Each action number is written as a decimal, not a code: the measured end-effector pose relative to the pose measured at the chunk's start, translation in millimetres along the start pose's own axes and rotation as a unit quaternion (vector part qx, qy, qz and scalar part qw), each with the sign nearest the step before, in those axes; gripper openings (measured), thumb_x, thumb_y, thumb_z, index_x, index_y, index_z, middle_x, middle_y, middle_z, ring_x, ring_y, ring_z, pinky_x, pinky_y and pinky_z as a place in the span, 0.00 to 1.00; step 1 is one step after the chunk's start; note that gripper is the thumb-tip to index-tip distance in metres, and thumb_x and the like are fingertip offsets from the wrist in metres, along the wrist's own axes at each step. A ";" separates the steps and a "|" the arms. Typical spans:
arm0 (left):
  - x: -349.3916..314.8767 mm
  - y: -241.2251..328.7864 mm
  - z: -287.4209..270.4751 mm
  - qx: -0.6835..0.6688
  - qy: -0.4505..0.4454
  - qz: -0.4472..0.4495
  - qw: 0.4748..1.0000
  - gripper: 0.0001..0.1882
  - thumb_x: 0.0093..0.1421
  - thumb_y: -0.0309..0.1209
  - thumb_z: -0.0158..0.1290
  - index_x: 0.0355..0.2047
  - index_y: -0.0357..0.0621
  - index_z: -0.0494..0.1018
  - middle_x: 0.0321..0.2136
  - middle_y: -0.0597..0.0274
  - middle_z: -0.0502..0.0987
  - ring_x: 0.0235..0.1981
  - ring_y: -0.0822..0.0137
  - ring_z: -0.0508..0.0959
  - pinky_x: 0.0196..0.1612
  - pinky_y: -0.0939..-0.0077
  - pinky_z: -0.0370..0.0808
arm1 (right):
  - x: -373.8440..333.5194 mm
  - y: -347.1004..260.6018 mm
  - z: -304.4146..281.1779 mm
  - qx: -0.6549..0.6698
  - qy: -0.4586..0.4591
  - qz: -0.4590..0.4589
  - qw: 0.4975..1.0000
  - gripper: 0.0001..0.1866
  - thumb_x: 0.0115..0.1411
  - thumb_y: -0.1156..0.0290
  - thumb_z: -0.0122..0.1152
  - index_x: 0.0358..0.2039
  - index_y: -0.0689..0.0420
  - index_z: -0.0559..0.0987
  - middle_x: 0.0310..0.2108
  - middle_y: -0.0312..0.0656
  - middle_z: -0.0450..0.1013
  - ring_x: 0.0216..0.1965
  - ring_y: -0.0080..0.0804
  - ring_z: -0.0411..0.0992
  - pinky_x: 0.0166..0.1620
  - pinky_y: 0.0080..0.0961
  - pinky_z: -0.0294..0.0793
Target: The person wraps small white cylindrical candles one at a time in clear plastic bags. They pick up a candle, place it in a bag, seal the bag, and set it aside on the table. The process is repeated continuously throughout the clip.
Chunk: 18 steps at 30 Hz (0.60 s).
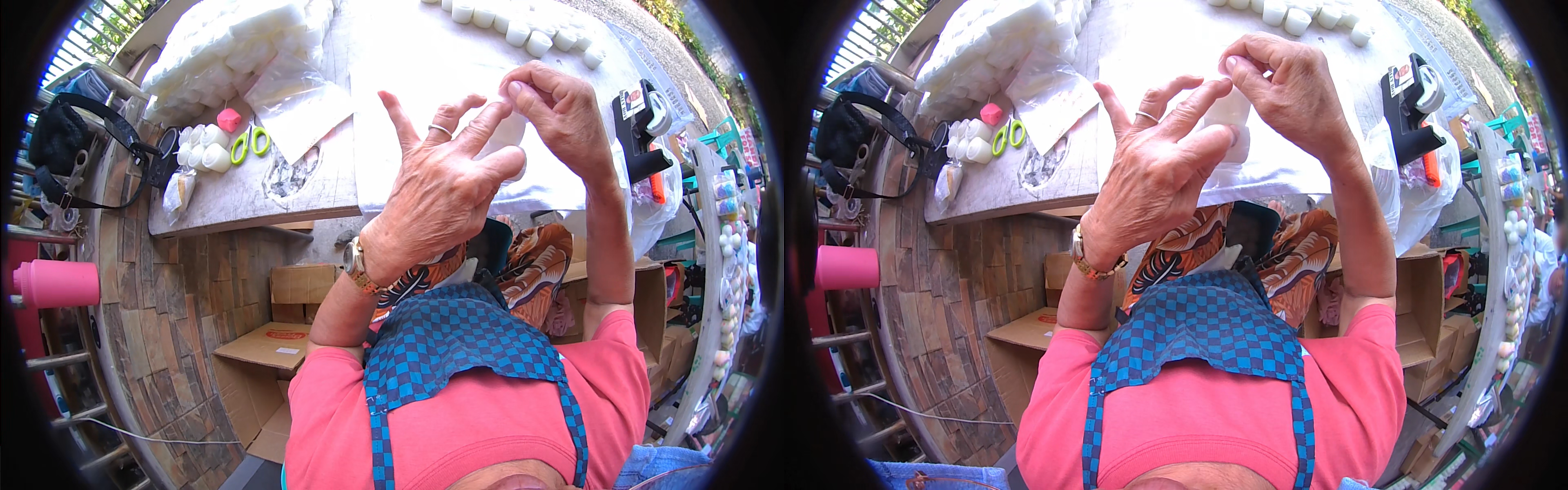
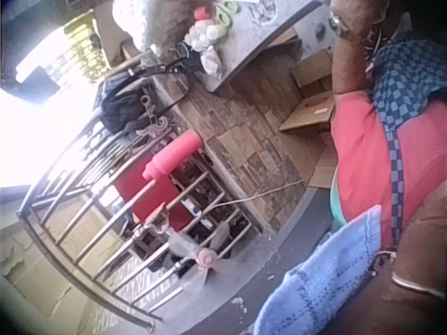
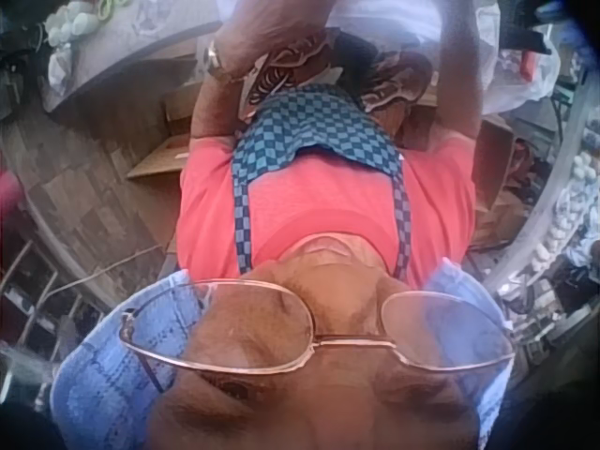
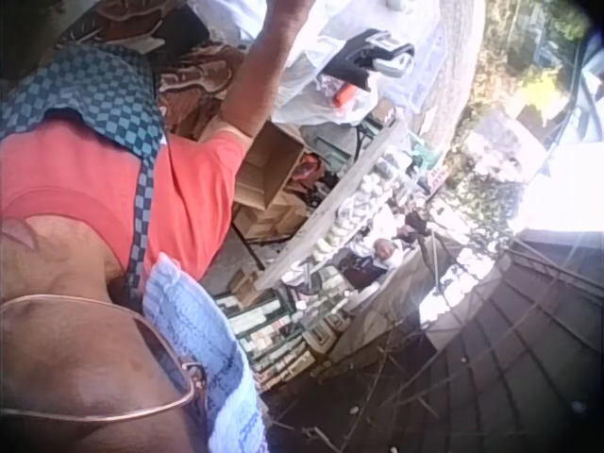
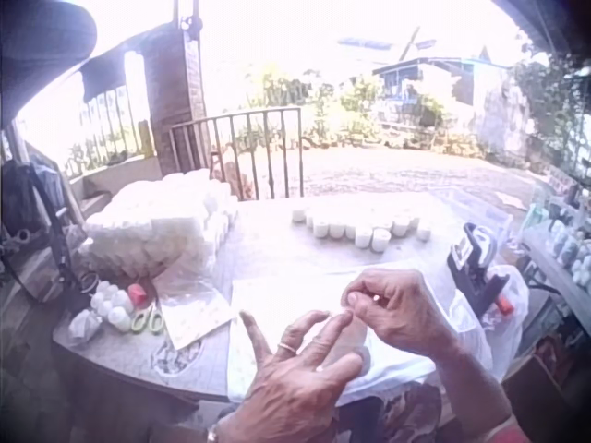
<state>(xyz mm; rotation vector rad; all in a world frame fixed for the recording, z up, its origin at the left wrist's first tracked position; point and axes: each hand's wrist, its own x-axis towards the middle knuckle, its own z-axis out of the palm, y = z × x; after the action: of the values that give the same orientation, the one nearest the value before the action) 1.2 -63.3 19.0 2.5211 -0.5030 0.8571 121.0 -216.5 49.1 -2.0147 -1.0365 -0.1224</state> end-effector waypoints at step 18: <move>1.2 0.4 0.1 -0.007 0.006 -0.003 1.000 0.06 0.55 0.28 0.51 0.30 0.58 0.75 0.56 0.55 0.71 0.59 0.52 0.68 0.55 0.13 0.24 | 7.9 -6.5 -8.2 -0.052 -0.056 0.003 0.997 0.07 0.59 0.72 0.59 0.33 0.63 0.79 0.26 0.43 0.76 0.30 0.30 0.76 0.36 0.25 0.77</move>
<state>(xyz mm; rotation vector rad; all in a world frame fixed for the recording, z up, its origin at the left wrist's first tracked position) 2.0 -63.9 19.8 2.5026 -0.4945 0.8623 123.8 -215.6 61.9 -2.1386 -1.1146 -0.0624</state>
